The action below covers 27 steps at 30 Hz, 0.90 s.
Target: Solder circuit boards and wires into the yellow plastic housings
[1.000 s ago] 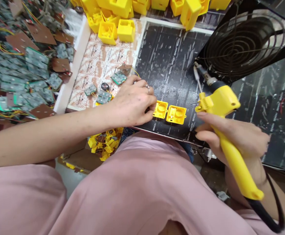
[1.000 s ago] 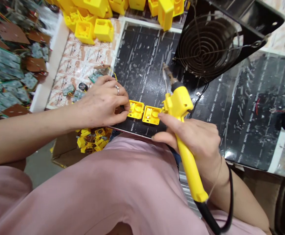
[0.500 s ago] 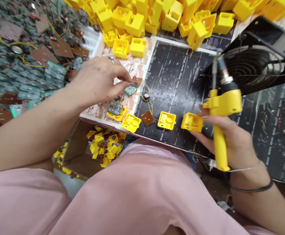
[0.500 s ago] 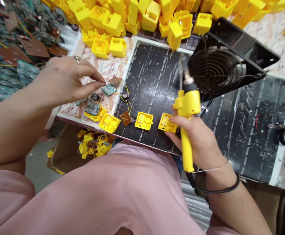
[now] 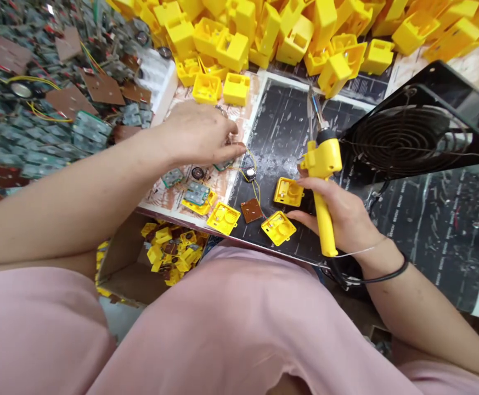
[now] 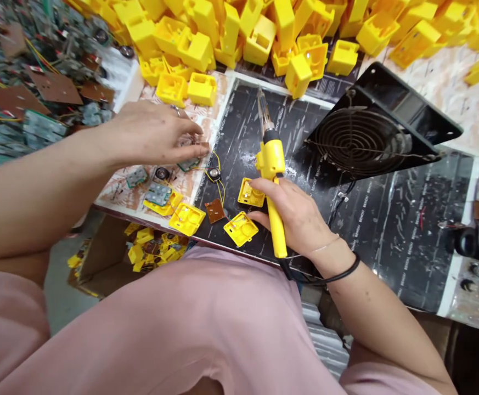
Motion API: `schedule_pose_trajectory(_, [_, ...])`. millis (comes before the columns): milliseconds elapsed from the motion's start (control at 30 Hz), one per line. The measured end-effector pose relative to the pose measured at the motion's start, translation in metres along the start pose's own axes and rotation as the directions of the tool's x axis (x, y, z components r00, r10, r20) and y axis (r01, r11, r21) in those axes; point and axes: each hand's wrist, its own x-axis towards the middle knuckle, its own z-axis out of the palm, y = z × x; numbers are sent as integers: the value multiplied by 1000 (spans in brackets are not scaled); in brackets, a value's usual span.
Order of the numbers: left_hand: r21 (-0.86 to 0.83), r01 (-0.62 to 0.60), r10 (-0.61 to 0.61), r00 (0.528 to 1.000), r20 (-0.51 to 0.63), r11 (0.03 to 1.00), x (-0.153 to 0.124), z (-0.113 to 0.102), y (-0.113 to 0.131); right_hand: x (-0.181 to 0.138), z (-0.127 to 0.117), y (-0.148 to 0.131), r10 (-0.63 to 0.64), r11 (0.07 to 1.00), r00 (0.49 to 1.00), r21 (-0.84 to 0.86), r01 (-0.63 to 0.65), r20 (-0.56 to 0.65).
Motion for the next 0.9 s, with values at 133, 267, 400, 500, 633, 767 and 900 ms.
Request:
schedule_pose_trajectory(133, [8,-37,36,994,105,999,14,-3,-8,-6,-14,-14,57,998,994,-1,-57,-93])
schedule_pose_trajectory(267, [-83,-169,169,986,-7,982,17,-3,-22,-18,-19,-21,115,993,983,-22,-119,-140])
schedule_pose_trajectory(400, [-168,-360,302,906,-295,918,1,-8,-9,-24,-11,-19,144,988,970,-34,-153,-195])
schedule_pose_trajectory(500, [-74,-442,379,834,-401,894,-7,-1,11,-18,0,-13,130,989,972,-47,-142,-196])
schedule_pose_trajectory(633, [-9,-614,573,742,-348,790,-8,29,7,-9,13,-6,81,995,984,-43,-89,-155])
schedule_pose_trajectory(767, [-123,-720,616,658,-432,683,-20,41,-20,-7,10,-8,49,998,988,-31,-54,-148])
schedule_pose_trajectory(900, [-282,-448,276,829,-486,848,-26,25,-30,-5,-13,-21,41,999,982,-26,-47,-184])
